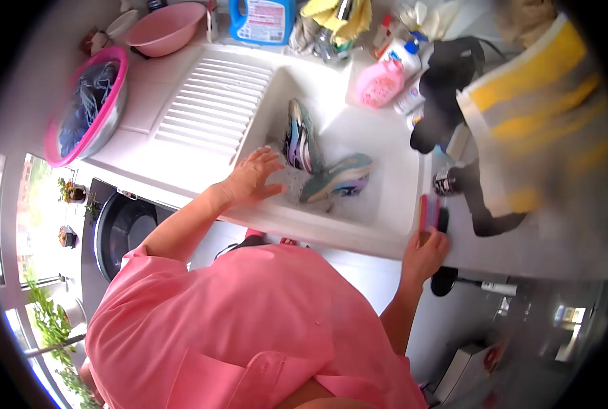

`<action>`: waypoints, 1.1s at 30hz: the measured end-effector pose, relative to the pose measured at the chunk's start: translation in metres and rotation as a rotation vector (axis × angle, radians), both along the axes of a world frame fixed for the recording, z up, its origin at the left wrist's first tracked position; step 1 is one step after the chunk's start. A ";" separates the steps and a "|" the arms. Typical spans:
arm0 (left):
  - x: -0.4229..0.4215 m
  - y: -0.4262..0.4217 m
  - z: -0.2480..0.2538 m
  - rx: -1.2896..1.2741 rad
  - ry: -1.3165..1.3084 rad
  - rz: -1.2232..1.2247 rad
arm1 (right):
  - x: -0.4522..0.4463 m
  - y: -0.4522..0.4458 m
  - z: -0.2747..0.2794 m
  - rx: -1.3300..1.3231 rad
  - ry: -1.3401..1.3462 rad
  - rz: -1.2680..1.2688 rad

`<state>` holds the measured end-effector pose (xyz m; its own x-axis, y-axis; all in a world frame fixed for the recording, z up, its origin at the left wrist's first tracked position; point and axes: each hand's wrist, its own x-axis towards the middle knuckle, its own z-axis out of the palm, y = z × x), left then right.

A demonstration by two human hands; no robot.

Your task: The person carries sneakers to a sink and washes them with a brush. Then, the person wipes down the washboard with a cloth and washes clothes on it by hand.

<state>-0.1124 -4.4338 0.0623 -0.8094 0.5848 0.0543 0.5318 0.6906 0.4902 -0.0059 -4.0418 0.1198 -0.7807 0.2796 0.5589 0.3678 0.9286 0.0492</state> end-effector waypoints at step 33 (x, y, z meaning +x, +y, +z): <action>-0.175 0.108 0.003 1.854 -1.286 0.738 | -0.345 -0.204 0.031 0.067 -0.322 0.670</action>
<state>-0.2875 -4.3258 0.0656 -0.8159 0.2432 -0.5246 -0.4560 -0.8284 0.3253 -0.3506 -4.2462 0.1508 -0.9001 -0.3399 0.2726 -0.3178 0.9402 0.1230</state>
